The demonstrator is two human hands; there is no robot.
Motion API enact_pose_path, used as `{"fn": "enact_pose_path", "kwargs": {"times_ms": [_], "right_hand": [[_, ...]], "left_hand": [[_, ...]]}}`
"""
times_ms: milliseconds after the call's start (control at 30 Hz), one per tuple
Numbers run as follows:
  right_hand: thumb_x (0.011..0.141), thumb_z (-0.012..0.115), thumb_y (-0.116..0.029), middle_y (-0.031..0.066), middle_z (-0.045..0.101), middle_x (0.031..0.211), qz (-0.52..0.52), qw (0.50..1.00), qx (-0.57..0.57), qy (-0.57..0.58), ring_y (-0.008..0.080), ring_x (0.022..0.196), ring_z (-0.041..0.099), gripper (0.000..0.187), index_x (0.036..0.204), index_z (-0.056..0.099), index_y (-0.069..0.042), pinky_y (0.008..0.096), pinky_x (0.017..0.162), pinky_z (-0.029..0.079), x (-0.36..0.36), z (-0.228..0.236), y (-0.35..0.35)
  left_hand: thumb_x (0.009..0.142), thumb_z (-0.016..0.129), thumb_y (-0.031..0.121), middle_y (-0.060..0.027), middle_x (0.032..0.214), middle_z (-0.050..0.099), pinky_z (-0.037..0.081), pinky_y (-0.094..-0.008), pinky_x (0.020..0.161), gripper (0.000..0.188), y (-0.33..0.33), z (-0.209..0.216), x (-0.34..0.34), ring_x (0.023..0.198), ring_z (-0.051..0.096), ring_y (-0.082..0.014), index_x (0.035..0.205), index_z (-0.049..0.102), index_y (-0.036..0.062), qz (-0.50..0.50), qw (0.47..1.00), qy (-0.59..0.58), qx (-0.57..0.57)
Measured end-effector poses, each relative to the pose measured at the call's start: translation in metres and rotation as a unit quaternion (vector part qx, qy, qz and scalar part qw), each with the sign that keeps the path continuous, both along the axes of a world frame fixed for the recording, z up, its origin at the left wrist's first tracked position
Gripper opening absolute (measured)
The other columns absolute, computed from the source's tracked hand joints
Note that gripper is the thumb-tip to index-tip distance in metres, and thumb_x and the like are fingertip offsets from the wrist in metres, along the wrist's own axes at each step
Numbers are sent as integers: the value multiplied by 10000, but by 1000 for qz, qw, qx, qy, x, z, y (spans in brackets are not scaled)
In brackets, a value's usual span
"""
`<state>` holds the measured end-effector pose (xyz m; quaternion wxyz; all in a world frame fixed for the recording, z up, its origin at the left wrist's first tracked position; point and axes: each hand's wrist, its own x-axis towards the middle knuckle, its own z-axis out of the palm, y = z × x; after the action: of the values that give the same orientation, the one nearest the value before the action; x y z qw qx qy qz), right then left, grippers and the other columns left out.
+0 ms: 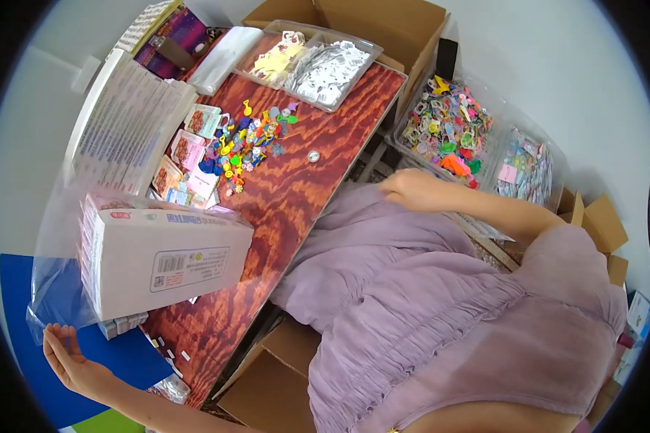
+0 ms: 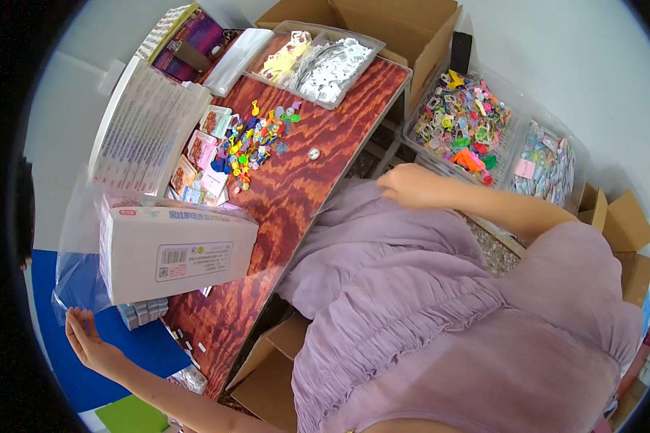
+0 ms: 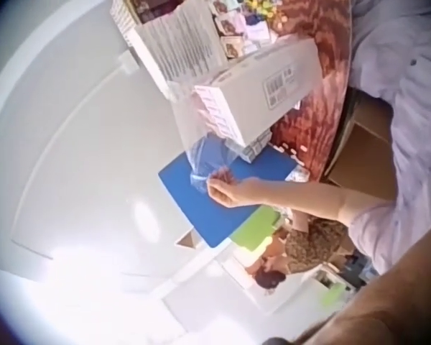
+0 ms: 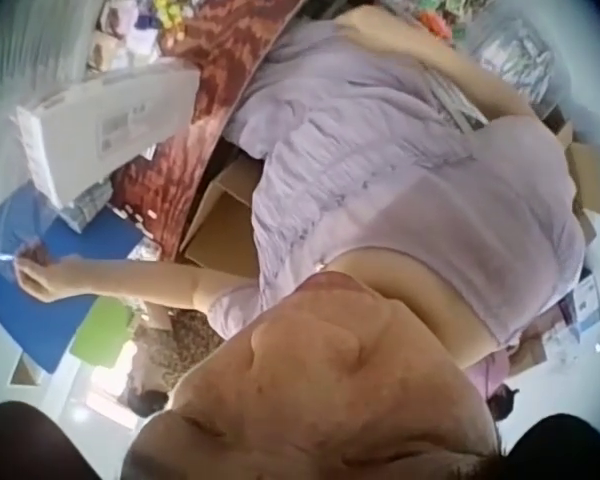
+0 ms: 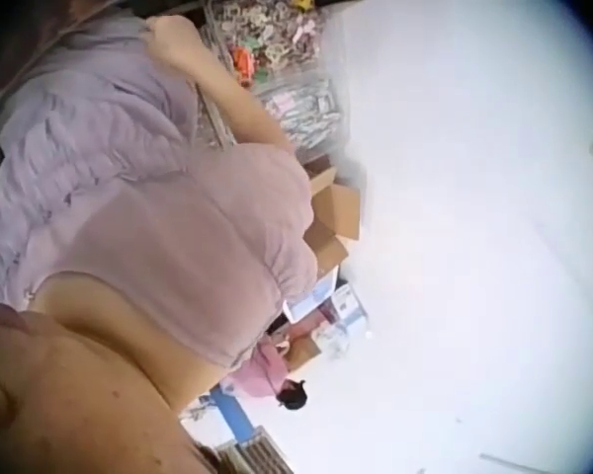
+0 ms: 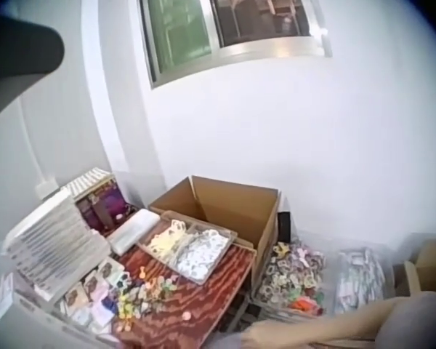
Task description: Packaging sets of colorful booklets into plastic bags and placing them into a shipping box.
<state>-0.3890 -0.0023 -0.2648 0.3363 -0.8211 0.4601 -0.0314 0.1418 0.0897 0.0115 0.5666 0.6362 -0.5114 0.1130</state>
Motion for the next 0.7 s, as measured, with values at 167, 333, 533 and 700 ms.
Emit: {"fn": "enact_pose_path", "kwargs": {"times_ms": [167,333,533,700], "right_hand": [[795,668,-270,180,660,992,-130,964,-161,-166,352,979,597,405,1139,636,-59,424,877,463,64,-110,-26],[772,683,-143,94,667,732,-273,903,112,-314,137,707,623,119,812,704,-33,294,674,494,29,-116,-39],[847,574,-365,128,700,1009,-290,916,134,242,313,899,656,337,999,722,-103,409,795,502,-79,-254,37],[830,600,-368,159,671,1087,-346,926,123,84,299,955,646,415,1124,666,-83,393,827,498,-106,-301,60]], "left_hand": [[990,497,202,-113,1050,617,532,-285,830,295,-7,-6,8,969,608,-175,1114,624,-34,-26,1000,10,9],[992,478,201,-108,1142,595,546,-316,867,304,-2,3,44,1016,603,-212,1178,611,0,18,991,-111,67],[916,611,145,-87,721,609,484,-268,538,199,-12,6,-21,631,590,-175,850,641,-40,-17,998,2,-53],[922,590,131,-84,769,606,465,-260,542,181,-26,-1,-24,649,581,-169,846,646,-23,-13,998,22,-60]]}}
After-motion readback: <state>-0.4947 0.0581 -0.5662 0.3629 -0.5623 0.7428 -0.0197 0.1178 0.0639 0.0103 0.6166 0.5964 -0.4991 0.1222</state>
